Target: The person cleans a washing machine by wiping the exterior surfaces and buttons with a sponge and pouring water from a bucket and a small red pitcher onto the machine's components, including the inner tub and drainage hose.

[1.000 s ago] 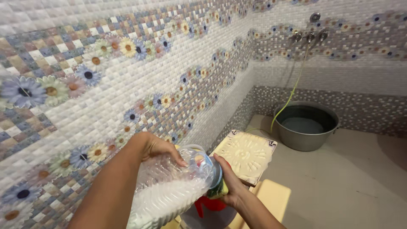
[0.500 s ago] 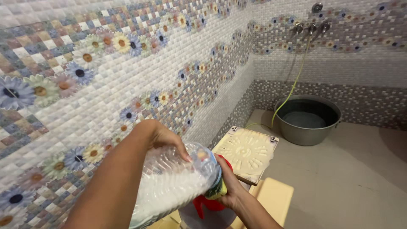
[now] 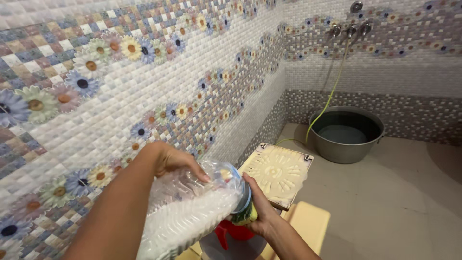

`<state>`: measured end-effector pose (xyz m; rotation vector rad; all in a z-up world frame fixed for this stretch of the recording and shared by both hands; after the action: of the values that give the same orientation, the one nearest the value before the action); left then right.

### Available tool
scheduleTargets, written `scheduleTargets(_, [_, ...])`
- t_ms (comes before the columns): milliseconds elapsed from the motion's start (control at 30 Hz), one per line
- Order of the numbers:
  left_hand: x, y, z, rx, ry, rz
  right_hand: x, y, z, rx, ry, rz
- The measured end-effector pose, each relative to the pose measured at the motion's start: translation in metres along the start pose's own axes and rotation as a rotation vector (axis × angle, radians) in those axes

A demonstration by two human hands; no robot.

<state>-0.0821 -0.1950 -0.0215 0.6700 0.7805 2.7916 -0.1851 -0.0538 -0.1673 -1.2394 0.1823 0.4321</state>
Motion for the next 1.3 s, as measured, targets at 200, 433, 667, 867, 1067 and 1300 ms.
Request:
scheduleTargets(200, [-0.026,0.001,-0.009,-0.144,-0.077,0.290,-0.007,-0.002,0.006,0.021,0.023,0.029])
scheduleTargets(433, [-0.064,0.012,-0.015,0.113,-0.225,0.187,-0.043,0.027,-0.020,0.160,0.126,0.324])
scheduleTargets(667, [-0.081,-0.030,0.004,0.148,-0.602,0.530,-0.073,-0.024,0.005,0.405,0.451,1.345])
scheduleTargets(867, [-0.114,-0.050,0.015,0.337,-0.591,0.572,-0.071,-0.038,0.011,0.378,0.355,1.449])
scheduleTargets(1067, [-0.138,-0.066,0.023,0.469,-0.695,0.621,-0.061,-0.046,0.001,0.208,0.850,1.979])
scheduleTargets(1300, [-0.146,-0.081,0.018,0.595,-0.716,0.628,-0.033,-0.078,0.044,0.265,0.371,1.195])
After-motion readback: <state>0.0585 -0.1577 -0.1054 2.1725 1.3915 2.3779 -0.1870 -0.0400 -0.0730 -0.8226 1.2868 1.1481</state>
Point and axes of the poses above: each hand's wrist, its own z-axis away from the middle knuckle, its own y-axis out of the back of the hand, x = y × z, the point moved 6 cm from there along -z, towards the middle knuckle, and after that the axes turned 4 degrees about -y, right-handed, at the moved point
